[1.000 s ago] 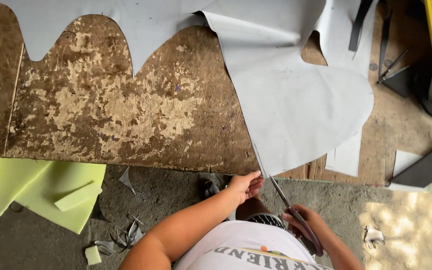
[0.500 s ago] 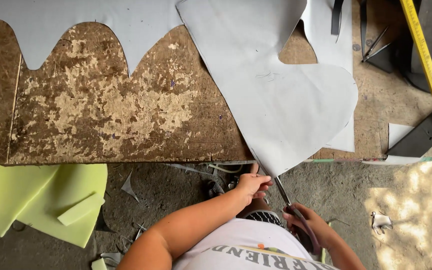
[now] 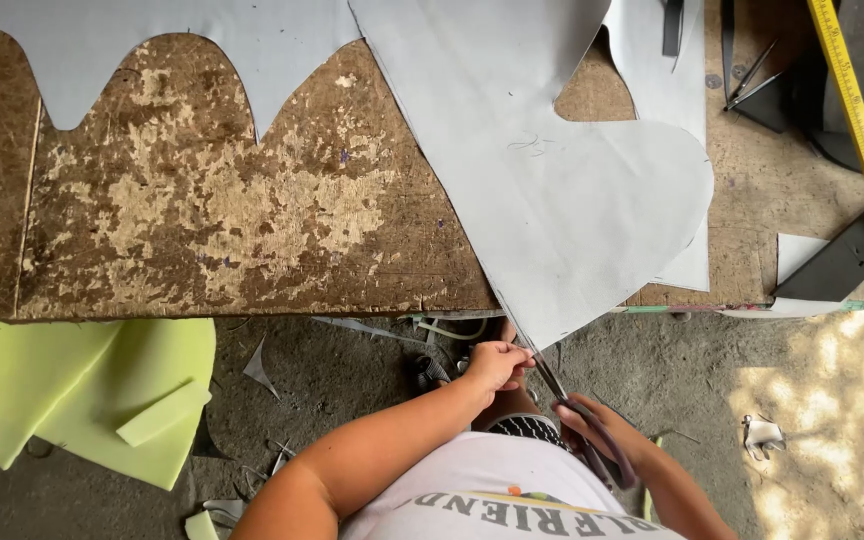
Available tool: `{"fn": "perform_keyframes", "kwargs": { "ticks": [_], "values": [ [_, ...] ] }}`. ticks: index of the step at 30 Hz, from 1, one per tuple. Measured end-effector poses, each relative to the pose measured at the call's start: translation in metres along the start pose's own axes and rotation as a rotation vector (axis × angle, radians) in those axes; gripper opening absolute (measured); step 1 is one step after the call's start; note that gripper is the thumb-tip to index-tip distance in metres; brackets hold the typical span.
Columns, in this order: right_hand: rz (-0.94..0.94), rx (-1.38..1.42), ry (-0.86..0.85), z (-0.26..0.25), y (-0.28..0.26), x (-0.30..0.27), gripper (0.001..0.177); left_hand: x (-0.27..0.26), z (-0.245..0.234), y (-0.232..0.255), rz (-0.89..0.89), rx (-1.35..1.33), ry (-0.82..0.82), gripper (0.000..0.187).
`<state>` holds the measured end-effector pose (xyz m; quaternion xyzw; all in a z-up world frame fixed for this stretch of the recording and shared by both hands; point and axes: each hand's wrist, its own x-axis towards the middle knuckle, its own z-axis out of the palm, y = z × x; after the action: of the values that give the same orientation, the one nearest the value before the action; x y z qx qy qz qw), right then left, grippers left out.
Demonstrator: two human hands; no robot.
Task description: The person traces a heart-shaped template onto a large sheet of white fabric using a marker and ruler, then cuts out the shape with scissors. They then move to a seat cushion on the floor and trim the edges of the existing upholstery.
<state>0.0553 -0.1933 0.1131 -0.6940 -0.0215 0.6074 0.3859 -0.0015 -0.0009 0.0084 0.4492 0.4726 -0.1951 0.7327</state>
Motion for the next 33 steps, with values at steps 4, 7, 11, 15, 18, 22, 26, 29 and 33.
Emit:
{"fn": "perform_keyframes", "kwargs": {
  "ticks": [4,7,11,15,18,22,26,29,33],
  "values": [
    [0.074,-0.120,0.067,0.008,-0.020,0.014,0.062,0.025,0.004,-0.015,0.024,0.061,0.030,0.010],
    [-0.044,0.013,0.016,0.008,-0.012,0.027,0.034,0.025,0.002,-0.015,0.025,0.087,0.015,0.010],
    [0.000,-0.098,0.031,0.011,-0.018,0.025,0.045,0.026,0.000,-0.017,0.019,0.095,0.021,0.011],
    [-0.060,-0.025,0.083,0.008,0.007,0.043,0.031,0.015,-0.005,-0.008,0.029,0.130,0.010,0.018],
    [-0.055,0.031,0.148,0.020,-0.012,0.029,0.032,0.013,-0.008,-0.007,0.025,0.157,0.004,0.020],
    [-0.027,-0.043,0.111,0.019,-0.025,0.040,0.037,0.005,-0.015,-0.005,0.050,0.178,-0.010,0.019],
    [-0.104,0.040,0.059,0.023,-0.040,0.045,0.035,-0.006,-0.019,-0.005,0.032,0.244,-0.114,0.016],
    [-0.108,0.080,0.094,0.027,-0.039,0.046,0.035,-0.013,-0.022,-0.001,0.044,0.274,-0.097,0.020],
    [-0.196,-0.101,0.054,0.018,-0.027,0.068,0.039,-0.003,-0.024,-0.016,0.039,0.327,-0.108,0.017]
  ]
}}
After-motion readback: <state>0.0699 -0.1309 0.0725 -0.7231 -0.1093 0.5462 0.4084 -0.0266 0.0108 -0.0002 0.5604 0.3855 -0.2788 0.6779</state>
